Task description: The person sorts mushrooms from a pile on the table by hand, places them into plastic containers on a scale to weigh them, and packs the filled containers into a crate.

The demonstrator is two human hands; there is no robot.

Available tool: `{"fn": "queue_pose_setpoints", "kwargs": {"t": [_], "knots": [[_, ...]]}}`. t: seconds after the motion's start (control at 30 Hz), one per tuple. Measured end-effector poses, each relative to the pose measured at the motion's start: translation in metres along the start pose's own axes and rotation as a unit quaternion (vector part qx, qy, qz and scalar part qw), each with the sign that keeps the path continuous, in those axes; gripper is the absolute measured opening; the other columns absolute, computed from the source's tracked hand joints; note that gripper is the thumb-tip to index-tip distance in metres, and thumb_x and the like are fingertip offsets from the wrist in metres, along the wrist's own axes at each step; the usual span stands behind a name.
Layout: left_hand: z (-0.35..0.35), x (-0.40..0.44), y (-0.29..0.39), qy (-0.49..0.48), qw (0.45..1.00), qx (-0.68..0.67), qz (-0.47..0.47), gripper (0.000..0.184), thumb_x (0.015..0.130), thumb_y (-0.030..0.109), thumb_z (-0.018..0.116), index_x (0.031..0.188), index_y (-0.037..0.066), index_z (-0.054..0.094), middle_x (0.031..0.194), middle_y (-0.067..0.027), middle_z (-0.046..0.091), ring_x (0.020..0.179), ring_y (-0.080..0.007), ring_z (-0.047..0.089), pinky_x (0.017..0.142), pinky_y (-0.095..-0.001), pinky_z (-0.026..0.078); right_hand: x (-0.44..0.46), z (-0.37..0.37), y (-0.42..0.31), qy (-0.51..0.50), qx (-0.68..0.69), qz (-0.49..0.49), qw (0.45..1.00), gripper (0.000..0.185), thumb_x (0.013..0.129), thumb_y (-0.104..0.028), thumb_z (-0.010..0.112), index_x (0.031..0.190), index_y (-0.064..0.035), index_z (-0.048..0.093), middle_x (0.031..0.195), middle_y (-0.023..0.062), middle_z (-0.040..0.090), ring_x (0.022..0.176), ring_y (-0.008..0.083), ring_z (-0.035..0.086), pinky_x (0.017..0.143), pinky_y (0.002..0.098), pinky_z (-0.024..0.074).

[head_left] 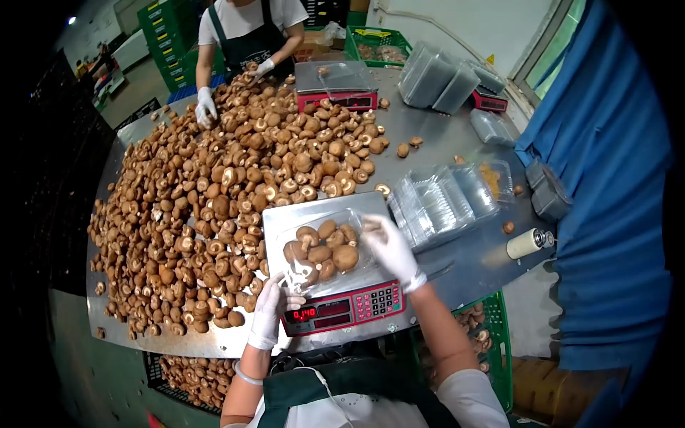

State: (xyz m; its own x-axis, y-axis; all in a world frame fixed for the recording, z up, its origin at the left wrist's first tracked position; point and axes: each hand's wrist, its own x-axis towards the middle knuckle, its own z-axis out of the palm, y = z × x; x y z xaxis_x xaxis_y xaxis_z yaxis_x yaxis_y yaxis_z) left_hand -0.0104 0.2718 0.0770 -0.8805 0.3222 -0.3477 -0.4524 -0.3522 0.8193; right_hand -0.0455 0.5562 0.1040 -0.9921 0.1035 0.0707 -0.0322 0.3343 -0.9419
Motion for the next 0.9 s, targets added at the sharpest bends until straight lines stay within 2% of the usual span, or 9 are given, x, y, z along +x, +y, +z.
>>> {"fn": "queue_pose_setpoints", "kwargs": {"t": [0.07,0.13,0.27,0.4,0.6,0.63,0.7,0.8,0.9], "knots": [[0.003,0.0,0.001,0.018,0.999,0.034,-0.001,0.049,0.093,0.035,0.053,0.126,0.001,0.04,0.086,-0.0098,0.06,0.08,-0.0207,0.064,0.072,-0.0288,0.051,-0.027,0.001,0.006,0.045,-0.201,-0.03,0.978,0.037,0.083,-0.029,0.066,0.109,-0.0042,0.056,0.094,0.0113,0.065,0.079,0.0178,0.063,0.07,0.03,0.0497],[-0.002,0.008,-0.011,0.036,0.998,0.041,-0.007,0.026,0.09,0.016,0.056,0.112,0.005,0.044,0.082,-0.0088,0.061,0.073,-0.0189,0.064,0.066,-0.0277,0.052,-0.039,-0.001,0.014,-0.017,-0.124,0.084,0.989,0.031,0.085,-0.03,0.064,0.095,-0.001,0.061,0.078,0.0119,0.064,0.069,0.0196,0.062,0.063,0.0306,0.0483],[0.005,0.018,-0.006,0.054,0.995,0.083,-0.029,0.021,0.086,0.004,0.052,0.106,0.006,0.046,0.079,-0.0052,0.058,0.064,-0.0162,0.062,0.057,-0.0242,0.05,-0.04,0.026,0.057,-0.06,0.214,0.157,0.962,0.022,0.095,-0.023,0.049,0.097,-0.003,0.058,0.069,-0.004,0.052,0.057,0.0047,0.047,0.051,0.0219,0.0417],[-0.015,0.038,-0.01,-0.005,0.995,0.092,0.025,0.015,0.086,0.006,0.055,0.096,0.009,0.044,0.074,-0.0022,0.052,0.058,-0.0113,0.052,0.055,-0.0226,0.044,-0.036,0.03,0.047,-0.002,0.105,0.115,0.988,0.018,0.092,-0.021,0.05,0.091,-0.0034,0.055,0.062,0.0014,0.05,0.056,0.008,0.05,0.053,0.0258,0.0424],[0.059,0.018,-0.02,-0.144,0.96,0.212,0.113,0.016,0.088,-0.003,0.053,0.097,0.005,0.043,0.091,-0.0056,0.052,0.079,-0.0136,0.054,0.079,-0.0274,0.047,-0.108,-0.011,0.061,0.228,0.16,-0.064,0.958,0.011,0.093,-0.01,0.05,0.1,-0.0036,0.055,0.093,0.0017,0.057,0.08,0.012,0.057,0.069,0.0262,0.0487],[0.067,0.018,-0.024,-0.187,0.929,0.297,0.117,0.017,0.088,-0.004,0.052,0.103,0.001,0.046,0.097,-0.0074,0.056,0.086,-0.0151,0.056,0.086,-0.0287,0.045,-0.135,-0.03,0.032,0.254,0.334,0.014,0.907,0.013,0.094,-0.01,0.048,0.105,-0.0053,0.052,0.101,0.0023,0.054,0.085,0.0113,0.057,0.072,0.0247,0.05],[0.098,0.014,-0.024,-0.29,0.895,0.332,0.067,0.028,0.087,-0.005,0.052,0.115,-0.002,0.048,0.105,-0.0107,0.06,0.096,-0.0166,0.058,0.09,-0.0284,0.044,-0.184,-0.07,0.026,0.306,0.312,0.112,0.892,0.013,0.096,-0.015,0.044,0.104,-0.0062,0.05,0.114,0.007,0.052,0.098,0.0178,0.058,0.077,0.0301,0.0557],[0.117,0.015,-0.029,-0.355,0.867,0.346,0.045,0.031,0.087,-0.005,0.052,0.118,-0.002,0.049,0.106,-0.0112,0.061,0.098,-0.0169,0.059,0.091,-0.0283,0.044,-0.257,-0.113,0.03,0.452,0.23,0.064,0.86,0.007,0.096,-0.013,0.044,0.094,-0.0066,0.048,0.127,0.0146,0.05,0.106,0.0227,0.056,0.077,0.0324,0.0558],[0.125,0.016,-0.031,-0.367,0.86,0.353,0.032,0.027,0.09,-0.001,0.051,0.117,-0.002,0.051,0.106,-0.0106,0.061,0.097,-0.0163,0.059,0.091,-0.0287,0.044,-0.337,-0.147,0.04,0.532,0.04,0.182,0.826,0.008,0.093,-0.011,0.05,0.091,-0.0029,0.052,0.12,0.0127,0.055,0.096,0.0166,0.058,0.069,0.0269,0.0556]]}}
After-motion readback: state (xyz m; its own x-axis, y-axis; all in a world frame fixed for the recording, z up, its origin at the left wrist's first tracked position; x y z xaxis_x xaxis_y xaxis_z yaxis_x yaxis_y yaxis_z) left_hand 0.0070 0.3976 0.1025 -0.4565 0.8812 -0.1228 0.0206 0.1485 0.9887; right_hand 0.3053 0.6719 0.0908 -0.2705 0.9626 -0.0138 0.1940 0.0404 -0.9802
